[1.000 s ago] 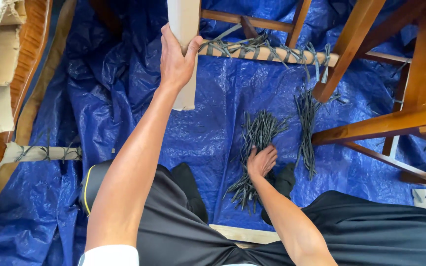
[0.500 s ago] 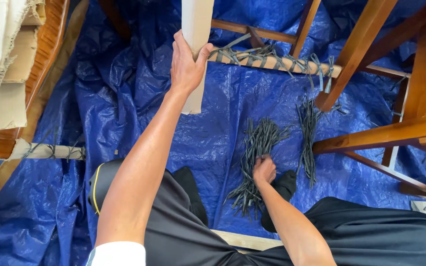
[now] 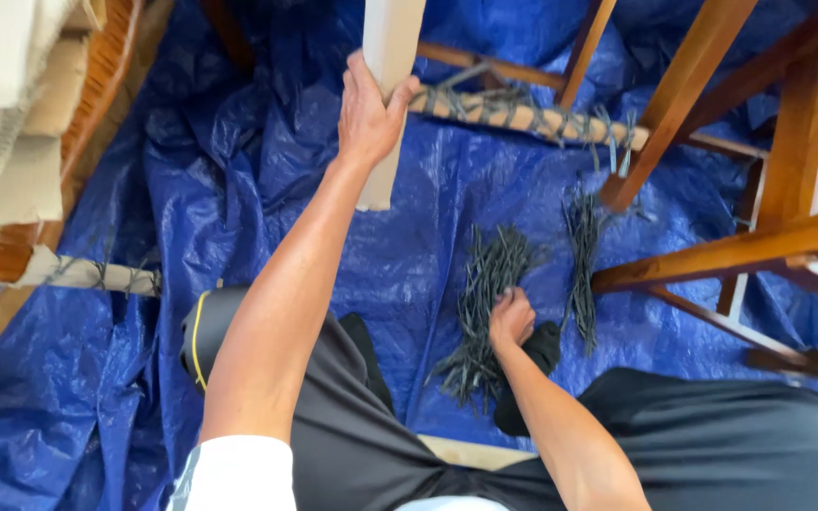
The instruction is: Wrapping chair legs with protective cardboard and tying them with plastic strips.
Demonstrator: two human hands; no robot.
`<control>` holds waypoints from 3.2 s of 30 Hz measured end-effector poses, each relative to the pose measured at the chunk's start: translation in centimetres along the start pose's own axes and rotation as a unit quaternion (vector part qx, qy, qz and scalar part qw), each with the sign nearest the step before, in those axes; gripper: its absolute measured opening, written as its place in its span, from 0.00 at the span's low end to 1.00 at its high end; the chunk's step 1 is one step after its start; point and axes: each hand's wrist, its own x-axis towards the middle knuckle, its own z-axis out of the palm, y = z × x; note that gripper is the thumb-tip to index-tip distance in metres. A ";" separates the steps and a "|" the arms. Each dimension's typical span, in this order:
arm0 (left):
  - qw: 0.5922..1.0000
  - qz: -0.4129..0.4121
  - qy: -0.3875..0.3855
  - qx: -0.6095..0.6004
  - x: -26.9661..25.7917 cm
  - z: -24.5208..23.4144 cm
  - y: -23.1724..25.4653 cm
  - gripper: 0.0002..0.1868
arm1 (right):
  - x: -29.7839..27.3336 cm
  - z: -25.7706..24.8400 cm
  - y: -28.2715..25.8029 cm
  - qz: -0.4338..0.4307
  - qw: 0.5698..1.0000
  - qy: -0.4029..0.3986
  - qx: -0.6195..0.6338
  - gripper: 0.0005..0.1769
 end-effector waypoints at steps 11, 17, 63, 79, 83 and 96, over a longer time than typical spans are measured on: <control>1.000 -0.026 0.003 0.010 0.8 0.8 -0.4 0.41 | -1.4 -5.6 -6.1 -0.129 0.962 0.080 0.226 0.14; 0.998 -0.048 0.010 0.031 1.4 0.9 -0.3 0.42 | -1.7 -14.1 -22.5 -0.331 0.866 0.102 0.360 0.13; 0.826 -0.427 -0.005 -0.366 5.7 -0.7 -0.1 0.27 | 11.0 -12.1 -40.6 -0.395 0.795 -0.400 0.225 0.28; 0.945 -0.122 0.302 -0.032 5.5 0.7 0.6 0.12 | 7.3 -14.3 -39.4 -0.450 0.888 -0.082 0.049 0.40; 0.948 -0.113 0.296 -0.012 5.4 0.0 1.4 0.11 | 6.3 -13.8 -38.8 -0.533 0.823 -0.109 0.164 0.20; 0.967 0.031 0.242 -0.080 0.6 -3.9 6.6 0.04 | 7.5 -13.3 -38.5 -0.451 0.783 -0.281 0.324 0.09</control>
